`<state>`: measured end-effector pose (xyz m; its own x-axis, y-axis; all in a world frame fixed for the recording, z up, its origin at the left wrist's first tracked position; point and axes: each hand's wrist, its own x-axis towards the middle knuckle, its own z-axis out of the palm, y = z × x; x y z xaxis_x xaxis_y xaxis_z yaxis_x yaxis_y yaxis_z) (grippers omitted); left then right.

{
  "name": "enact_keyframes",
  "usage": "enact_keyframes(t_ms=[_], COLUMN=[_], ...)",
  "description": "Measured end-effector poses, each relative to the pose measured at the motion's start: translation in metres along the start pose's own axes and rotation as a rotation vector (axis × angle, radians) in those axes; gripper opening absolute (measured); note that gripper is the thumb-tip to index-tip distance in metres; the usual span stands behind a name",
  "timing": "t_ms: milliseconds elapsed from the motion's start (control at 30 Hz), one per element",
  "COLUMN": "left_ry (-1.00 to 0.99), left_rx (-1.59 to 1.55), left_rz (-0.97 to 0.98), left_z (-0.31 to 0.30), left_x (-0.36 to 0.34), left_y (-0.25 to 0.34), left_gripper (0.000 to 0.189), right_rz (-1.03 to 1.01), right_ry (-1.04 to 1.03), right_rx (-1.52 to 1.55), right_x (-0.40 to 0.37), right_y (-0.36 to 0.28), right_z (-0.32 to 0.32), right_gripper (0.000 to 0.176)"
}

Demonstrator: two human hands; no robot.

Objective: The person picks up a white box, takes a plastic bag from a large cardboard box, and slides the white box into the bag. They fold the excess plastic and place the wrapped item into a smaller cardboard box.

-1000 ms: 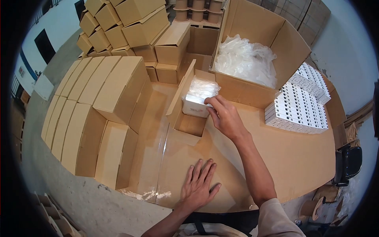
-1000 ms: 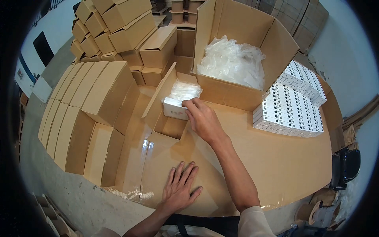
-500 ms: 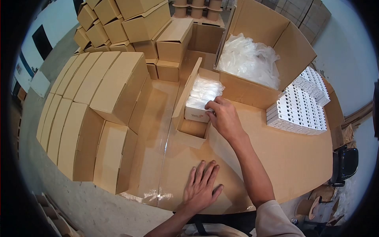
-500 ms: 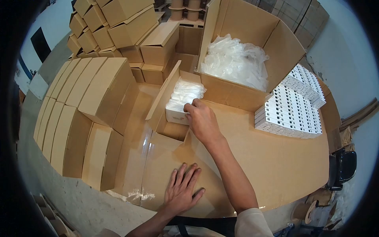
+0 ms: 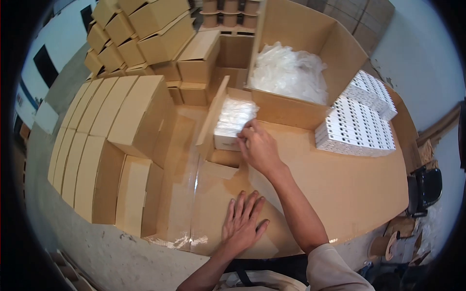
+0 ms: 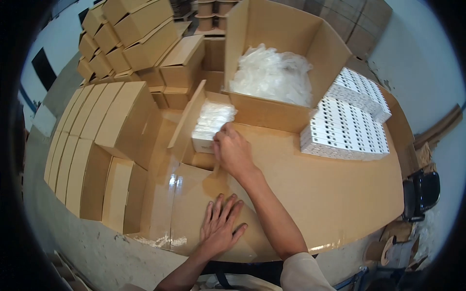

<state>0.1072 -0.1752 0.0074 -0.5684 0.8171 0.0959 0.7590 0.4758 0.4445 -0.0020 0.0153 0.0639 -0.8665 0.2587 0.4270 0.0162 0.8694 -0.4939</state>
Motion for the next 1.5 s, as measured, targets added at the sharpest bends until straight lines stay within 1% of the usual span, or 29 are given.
enact_keyframes(t_ms=[33, 133, 167, 300, 400, 500, 600, 633, 733, 800, 833, 867, 1000, 1033, 1067, 1133, 1167, 1233, 1333, 1367, 1467, 1500], left_ry=[0.003, 0.003, -0.001, 0.019, 0.035, 0.063, 0.054, 0.055, 0.060, 0.051, 0.048, 0.044, 0.053, 0.060, 0.068, 0.091, 0.101, 0.070, 0.036, 0.028, 0.034, 0.035], left_rx=[0.004, 0.021, 0.022, 0.054, 0.083, 0.110, 0.098, 0.104, 0.112, 0.118, 0.120, 0.124, 0.121, 0.122, 0.124, 0.156, 0.175, 0.171, 0.162, 0.161, 0.172, 0.189], left_rz=[0.017, 0.043, 0.050, 0.095, 0.111, 0.117, 0.084, 0.069, 0.043, 0.031, 0.030, 0.027, 0.034, 0.038, 0.042, 0.098, 0.129, 0.141, 0.116, 0.097, 0.129, 0.120], left_z=[0.001, 0.007, 0.011, 0.022, 0.032, 0.044, 0.045, 0.046, 0.048, 0.046, 0.045, 0.043, 0.044, 0.044, 0.044, 0.041, 0.038, 0.030, 0.029, 0.029, 0.027, 0.029], left_x=[0.003, 0.017, 0.023, 0.060, 0.093, 0.125, 0.153, 0.160, 0.174, 0.175, 0.176, 0.176, 0.179, 0.180, 0.181, 0.182, 0.184, 0.186, 0.188, 0.188, 0.190, 0.190], left_y=[0.001, 0.002, 0.004, 0.009, 0.013, 0.013, 0.018, 0.020, 0.026, 0.030, 0.031, 0.033, 0.035, 0.035, 0.037, 0.041, 0.042, 0.044, 0.048, 0.049, 0.051, 0.052], left_gripper=[0.069, 0.070, 0.070, 0.069, 0.069, 0.069, 0.067, 0.066, 0.064, 0.063, 0.063, 0.063, 0.061, 0.060, 0.059, 0.057, 0.056, 0.056, 0.056, 0.056, 0.055, 0.055], right_rz=[-0.026, -0.143, -0.107, -0.062, 0.020, -0.040, 0.039, 0.065, 0.179, 0.172, 0.261, 0.264, 0.367, 0.433, 0.420, 0.522, 0.560, 0.639, 0.817, 0.801, 0.776, 0.733], right_ry=[-0.083, -0.010, -0.070, -0.086, -0.163, -0.203, -0.317, -0.271, -0.211, -0.121, -0.130, -0.092, -0.044, -0.036, 0.043, 0.060, 0.103, 0.182, 0.254, 0.283, 0.314, 0.351], right_rx=[0.037, 0.214, 0.230, 0.231, 0.178, 0.034, 0.029, 0.027, -0.021, -0.081, -0.101, -0.115, -0.346, -0.386, -0.436, -0.499, -0.524, -0.573, -0.538, -0.540, -0.530, -0.568], right_x=[-0.002, -0.015, -0.021, -0.047, -0.069, -0.091, -0.107, -0.112, -0.121, -0.124, -0.122, -0.120, -0.104, -0.097, -0.092, -0.082, -0.078, -0.073, -0.064, -0.065, -0.066, -0.067], right_y=[0.007, 0.017, 0.024, 0.060, 0.091, 0.146, 0.191, 0.203, 0.240, 0.283, 0.298, 0.321, 0.396, 0.410, 0.426, 0.451, 0.465, 0.490, 0.508, 0.513, 0.518, 0.522], right_z=[-0.005, -0.023, -0.034, -0.078, -0.121, -0.163, -0.221, -0.239, -0.296, -0.324, -0.342, -0.354, -0.398, -0.407, -0.413, -0.426, -0.427, -0.428, -0.431, -0.430, -0.434, -0.435], right_gripper=[0.021, 0.038, 0.049, 0.044, 0.040, 0.033, 0.027, 0.023, 0.022, 0.022, 0.022, 0.022, 0.038, 0.044, 0.045, 0.054, 0.056, 0.062, 0.068, 0.067, 0.061, 0.058])
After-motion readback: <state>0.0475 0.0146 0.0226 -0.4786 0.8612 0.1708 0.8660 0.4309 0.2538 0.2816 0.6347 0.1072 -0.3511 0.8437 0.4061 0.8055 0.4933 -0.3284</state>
